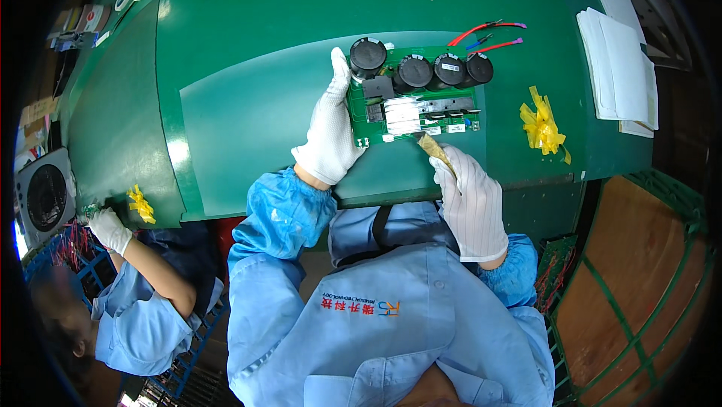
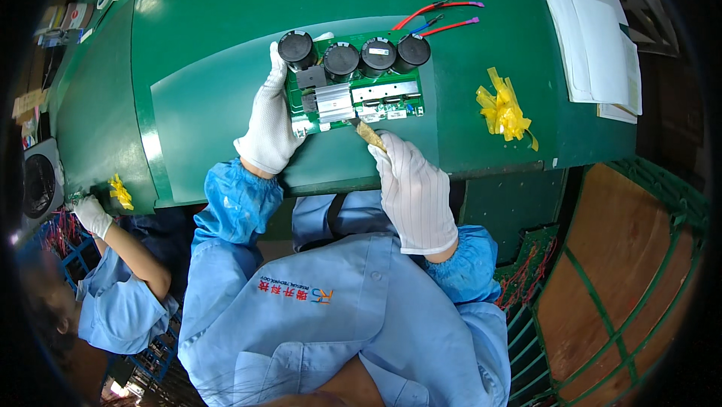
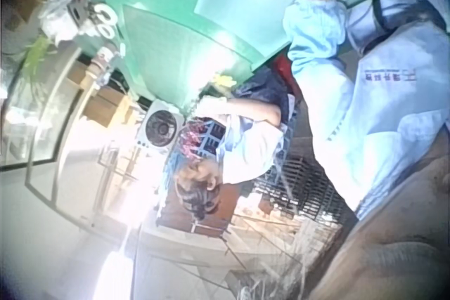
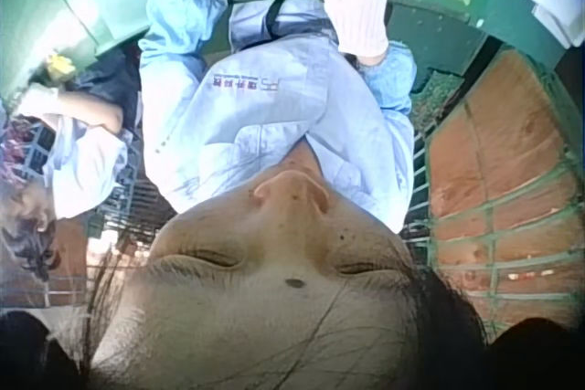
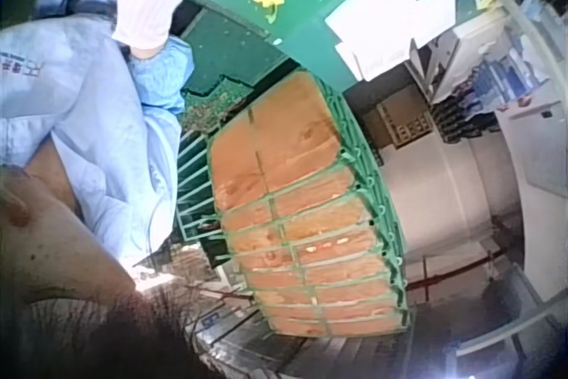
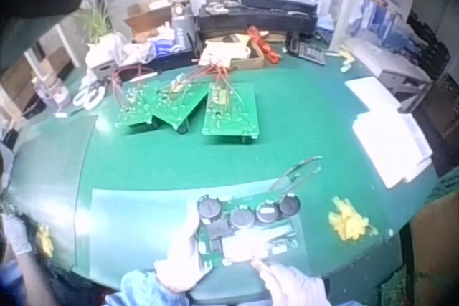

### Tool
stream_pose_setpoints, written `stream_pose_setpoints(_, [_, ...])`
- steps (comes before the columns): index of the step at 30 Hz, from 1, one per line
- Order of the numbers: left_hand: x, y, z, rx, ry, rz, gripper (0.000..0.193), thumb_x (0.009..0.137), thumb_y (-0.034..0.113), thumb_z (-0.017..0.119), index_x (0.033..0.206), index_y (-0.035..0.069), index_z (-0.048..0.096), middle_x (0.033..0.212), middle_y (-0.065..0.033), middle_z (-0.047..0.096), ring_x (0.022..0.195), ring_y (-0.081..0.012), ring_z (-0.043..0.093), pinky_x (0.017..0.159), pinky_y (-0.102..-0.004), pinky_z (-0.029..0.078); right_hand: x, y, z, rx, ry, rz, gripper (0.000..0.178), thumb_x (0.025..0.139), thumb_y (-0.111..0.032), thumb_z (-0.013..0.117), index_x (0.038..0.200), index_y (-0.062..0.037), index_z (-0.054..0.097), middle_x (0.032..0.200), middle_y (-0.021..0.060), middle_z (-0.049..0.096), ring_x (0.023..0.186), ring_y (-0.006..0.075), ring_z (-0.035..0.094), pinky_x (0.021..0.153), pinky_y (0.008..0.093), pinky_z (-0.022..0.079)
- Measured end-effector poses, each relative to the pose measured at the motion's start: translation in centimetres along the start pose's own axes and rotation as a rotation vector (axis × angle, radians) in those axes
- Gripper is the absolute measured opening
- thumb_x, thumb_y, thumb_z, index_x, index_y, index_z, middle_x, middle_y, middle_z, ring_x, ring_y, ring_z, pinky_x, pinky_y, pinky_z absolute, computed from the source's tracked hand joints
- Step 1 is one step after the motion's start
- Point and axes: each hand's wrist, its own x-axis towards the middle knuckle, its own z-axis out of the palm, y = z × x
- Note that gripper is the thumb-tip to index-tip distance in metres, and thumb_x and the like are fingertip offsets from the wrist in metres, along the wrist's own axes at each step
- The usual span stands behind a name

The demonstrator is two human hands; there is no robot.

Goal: Assembling or inspecting electronic components on a printed circuit board at a factory workstation.

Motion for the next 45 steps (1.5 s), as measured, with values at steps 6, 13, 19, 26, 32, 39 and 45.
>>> stream_pose_setpoints(6, [0.3,0.4,-1.1,-0.126,-0.103,-0.069,0.068,0.101,0.059,0.036,0.142,0.006,0.046,0.134,-0.016,0.056,0.121,-0.0302,0.058,0.1,-0.0447,0.053,0.2,0.2,-1.6,0.194,-0.124,-0.077,0.018,0.09,-0.012,0.067,0.106,-0.0032,0.063,0.088,0.0126,0.068,0.071,0.0329,0.065,0.062,0.0396,0.052])
stream_pose_setpoints(13, [0.2,0.4,-1.2,-0.044,-0.068,-0.059,0.069,0.1,0.06,0.038,0.143,0.006,0.045,0.135,-0.0159,0.056,0.12,-0.0303,0.059,0.096,-0.0439,0.057,0.0,-0.3,-1.9,0.119,-0.069,-0.046,0.03,0.084,-0.012,0.072,0.113,-0.0068,0.065,0.087,0.0068,0.068,0.069,0.0263,0.065,0.062,0.0369,0.05])
stream_pose_setpoints(19, [0.1,0.3,-0.1,-0.061,0.011,-0.032,0.069,0.1,0.058,0.039,0.143,0.004,0.045,0.137,-0.016,0.054,0.125,-0.0304,0.055,0.105,-0.0467,0.049,-1.7,2.0,-1.2,0.215,0.006,-0.032,0.04,0.079,-0.007,0.07,0.118,-0.004,0.063,0.102,0.0085,0.07,0.079,0.0263,0.068,0.071,0.0361,0.053])
stream_pose_setpoints(26, [0.1,0.3,0.5,0.012,0.066,-0.019,0.068,0.1,0.057,0.041,0.142,0.004,0.046,0.138,-0.0164,0.053,0.125,-0.0304,0.055,0.105,-0.0462,0.049,-1.4,1.3,-1.5,0.185,-0.233,-0.11,0.066,0.069,0.004,0.049,0.134,0.0002,0.055,0.135,0.0196,0.057,0.132,0.0391,0.048,0.116,0.0498,0.032])
stream_pose_setpoints(32, [0.0,0.4,-0.1,-0.06,-0.006,-0.056,0.066,0.101,0.056,0.041,0.143,0.005,0.045,0.138,-0.0166,0.054,0.124,-0.0302,0.056,0.104,-0.0454,0.049,-1.3,0.6,-3.0,0.963,-0.482,0.193,0.028,0.101,-0.006,0.049,0.125,0.004,0.059,0.124,0.0169,0.066,0.101,0.0248,0.07,0.091,0.0346,0.054])
stream_pose_setpoints(39, [-0.7,0.6,-0.1,0.033,0.091,-0.058,0.065,0.101,0.055,0.042,0.142,0.004,0.047,0.139,-0.0158,0.054,0.123,-0.0295,0.057,0.104,-0.0476,0.049,-0.8,1.2,-3.5,0.741,-0.154,0.401,0.028,0.104,-0.014,0.044,0.109,0.0052,0.063,0.095,0.0145,0.074,0.081,0.0188,0.071,0.08,0.0299,0.054])
stream_pose_setpoints(45, [-0.9,0.4,0.1,0.111,0.142,-0.013,0.063,0.101,0.053,0.045,0.141,0.004,0.048,0.139,-0.0145,0.054,0.124,-0.0295,0.056,0.105,-0.0491,0.047,-1.4,3.0,-3.0,0.511,-0.063,0.317,0.023,0.1,-0.009,0.049,0.111,0.0058,0.063,0.098,0.0154,0.071,0.092,0.0236,0.068,0.081,0.0336,0.054])
